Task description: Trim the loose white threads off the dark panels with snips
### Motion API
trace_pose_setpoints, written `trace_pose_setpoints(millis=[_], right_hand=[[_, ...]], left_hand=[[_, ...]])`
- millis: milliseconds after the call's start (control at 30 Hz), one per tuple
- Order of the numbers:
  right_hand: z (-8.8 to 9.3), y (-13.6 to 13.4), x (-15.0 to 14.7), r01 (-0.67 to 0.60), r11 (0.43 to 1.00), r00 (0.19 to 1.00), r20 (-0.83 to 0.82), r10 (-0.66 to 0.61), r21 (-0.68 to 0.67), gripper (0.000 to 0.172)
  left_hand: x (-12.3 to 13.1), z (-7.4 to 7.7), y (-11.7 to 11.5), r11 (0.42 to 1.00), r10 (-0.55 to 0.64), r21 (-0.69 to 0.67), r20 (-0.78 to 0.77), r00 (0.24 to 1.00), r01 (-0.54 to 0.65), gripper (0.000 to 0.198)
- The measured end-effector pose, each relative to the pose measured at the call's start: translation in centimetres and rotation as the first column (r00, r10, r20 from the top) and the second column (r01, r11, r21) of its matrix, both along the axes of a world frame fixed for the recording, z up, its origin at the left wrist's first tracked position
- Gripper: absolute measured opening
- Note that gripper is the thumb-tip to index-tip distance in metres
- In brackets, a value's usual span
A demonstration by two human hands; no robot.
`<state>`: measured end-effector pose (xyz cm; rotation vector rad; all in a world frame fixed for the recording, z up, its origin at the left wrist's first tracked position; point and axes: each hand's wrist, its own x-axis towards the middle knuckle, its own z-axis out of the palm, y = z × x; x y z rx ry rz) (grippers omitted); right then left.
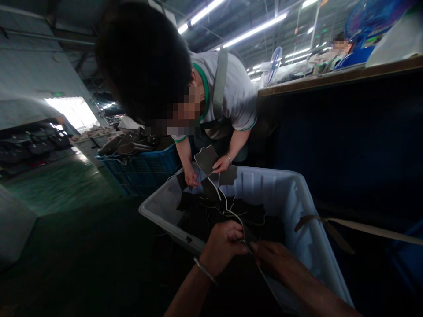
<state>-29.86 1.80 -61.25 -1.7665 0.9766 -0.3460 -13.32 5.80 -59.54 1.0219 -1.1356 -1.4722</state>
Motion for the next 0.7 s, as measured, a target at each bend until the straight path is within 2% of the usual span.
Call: trace_pose_setpoints(millis=[300,433,567,700], right_hand=[[-0.32,-0.02,0.06,0.052,0.996,0.998,0.037,-0.054,0.069,0.049],[-0.71,0.03,0.3,0.088,0.982,0.99,0.093,-0.104,0.165,0.053],[-0.47,0.08,0.42,0.055,0.969,0.984,0.154,-0.094,0.239,0.058],[0.22,0.32,0.29,0.052,0.941,0.987,0.127,-0.099,0.335,0.059]], left_hand=[[-0.81,0.52,0.37,0.995,0.096,-0.036,0.112,0.989,-0.092,0.028],[-0.7,0.57,0.35,0.996,0.075,-0.053,0.1,0.992,-0.07,0.028],[-0.45,0.31,0.17,0.996,0.068,-0.072,0.113,0.991,-0.06,0.027],[-0.48,0.05,0.08,0.986,0.165,-0.077,0.247,0.955,-0.151,0.028]])
